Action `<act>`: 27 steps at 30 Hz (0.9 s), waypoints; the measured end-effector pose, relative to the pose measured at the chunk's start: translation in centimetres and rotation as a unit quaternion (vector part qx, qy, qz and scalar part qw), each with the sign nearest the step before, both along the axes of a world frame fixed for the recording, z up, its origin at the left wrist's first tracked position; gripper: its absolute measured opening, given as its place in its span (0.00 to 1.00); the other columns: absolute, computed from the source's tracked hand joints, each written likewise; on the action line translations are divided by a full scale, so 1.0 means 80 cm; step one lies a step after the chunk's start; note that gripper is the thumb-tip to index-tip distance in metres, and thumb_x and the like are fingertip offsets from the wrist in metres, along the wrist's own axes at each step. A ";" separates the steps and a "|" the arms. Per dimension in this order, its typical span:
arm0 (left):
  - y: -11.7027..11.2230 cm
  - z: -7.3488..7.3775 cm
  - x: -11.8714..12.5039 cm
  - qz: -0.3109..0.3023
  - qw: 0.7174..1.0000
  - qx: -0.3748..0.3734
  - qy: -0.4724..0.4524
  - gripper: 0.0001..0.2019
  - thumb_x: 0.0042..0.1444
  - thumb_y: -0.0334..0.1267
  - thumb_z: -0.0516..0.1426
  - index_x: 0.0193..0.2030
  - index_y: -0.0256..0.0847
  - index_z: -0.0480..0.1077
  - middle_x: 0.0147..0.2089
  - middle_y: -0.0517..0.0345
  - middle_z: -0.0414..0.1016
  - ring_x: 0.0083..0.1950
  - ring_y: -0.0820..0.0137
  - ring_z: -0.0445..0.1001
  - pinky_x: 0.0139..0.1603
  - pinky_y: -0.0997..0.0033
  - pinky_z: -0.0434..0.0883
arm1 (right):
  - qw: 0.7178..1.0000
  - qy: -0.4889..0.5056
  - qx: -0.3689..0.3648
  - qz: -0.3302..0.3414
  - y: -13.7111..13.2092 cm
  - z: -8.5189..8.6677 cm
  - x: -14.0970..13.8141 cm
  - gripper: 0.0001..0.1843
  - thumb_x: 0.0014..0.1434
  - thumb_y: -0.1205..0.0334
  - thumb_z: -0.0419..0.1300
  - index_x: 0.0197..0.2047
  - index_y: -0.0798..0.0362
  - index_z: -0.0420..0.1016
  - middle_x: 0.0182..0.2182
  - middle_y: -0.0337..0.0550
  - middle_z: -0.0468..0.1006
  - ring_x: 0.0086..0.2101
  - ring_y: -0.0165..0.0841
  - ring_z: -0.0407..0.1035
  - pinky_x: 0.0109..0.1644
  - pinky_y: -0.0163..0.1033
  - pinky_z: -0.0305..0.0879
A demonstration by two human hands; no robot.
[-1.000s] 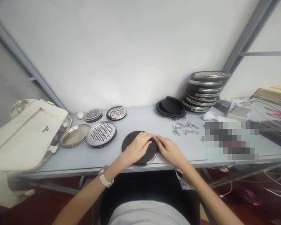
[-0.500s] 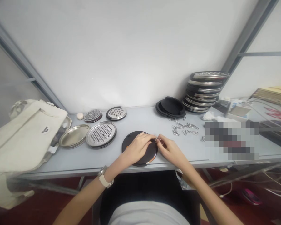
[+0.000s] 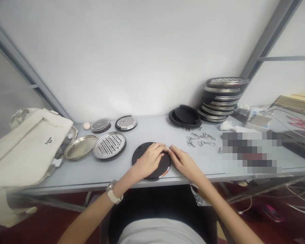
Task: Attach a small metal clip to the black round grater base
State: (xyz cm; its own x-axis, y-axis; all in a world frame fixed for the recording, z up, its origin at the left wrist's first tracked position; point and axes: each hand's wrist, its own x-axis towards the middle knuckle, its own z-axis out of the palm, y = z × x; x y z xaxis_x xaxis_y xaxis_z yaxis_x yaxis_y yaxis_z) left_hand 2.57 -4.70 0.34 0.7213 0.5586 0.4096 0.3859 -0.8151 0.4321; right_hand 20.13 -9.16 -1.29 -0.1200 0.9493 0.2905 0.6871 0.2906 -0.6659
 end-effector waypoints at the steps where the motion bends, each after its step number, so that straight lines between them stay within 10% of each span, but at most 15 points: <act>1: 0.001 -0.001 0.000 -0.002 1.000 0.004 -0.005 0.11 0.65 0.26 0.46 0.49 0.40 0.63 0.52 0.52 0.67 0.56 0.65 0.65 0.58 0.61 0.64 | 1.000 0.003 0.000 -0.001 0.000 0.000 0.000 0.14 0.69 0.55 0.44 0.32 0.48 0.60 0.24 0.35 0.68 0.26 0.32 0.64 0.33 0.36 0.62; 27: 0.001 -0.001 -0.001 -0.004 1.000 0.014 -0.014 0.13 0.64 0.25 0.46 0.52 0.39 0.62 0.57 0.50 0.66 0.61 0.65 0.63 0.62 0.60 0.63 | 1.000 0.009 -0.002 -0.006 0.000 0.000 0.000 0.15 0.69 0.54 0.44 0.32 0.48 0.59 0.24 0.34 0.66 0.26 0.32 0.64 0.33 0.35 0.60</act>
State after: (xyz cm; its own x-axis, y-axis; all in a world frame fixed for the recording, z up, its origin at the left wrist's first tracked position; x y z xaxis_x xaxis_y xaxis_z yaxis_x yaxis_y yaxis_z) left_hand 2.51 -4.64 0.23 0.7134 0.5406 0.4458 0.3674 -0.8303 0.4190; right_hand 20.12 -9.15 -1.26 -0.1038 0.9517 0.2891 0.6780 0.2804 -0.6795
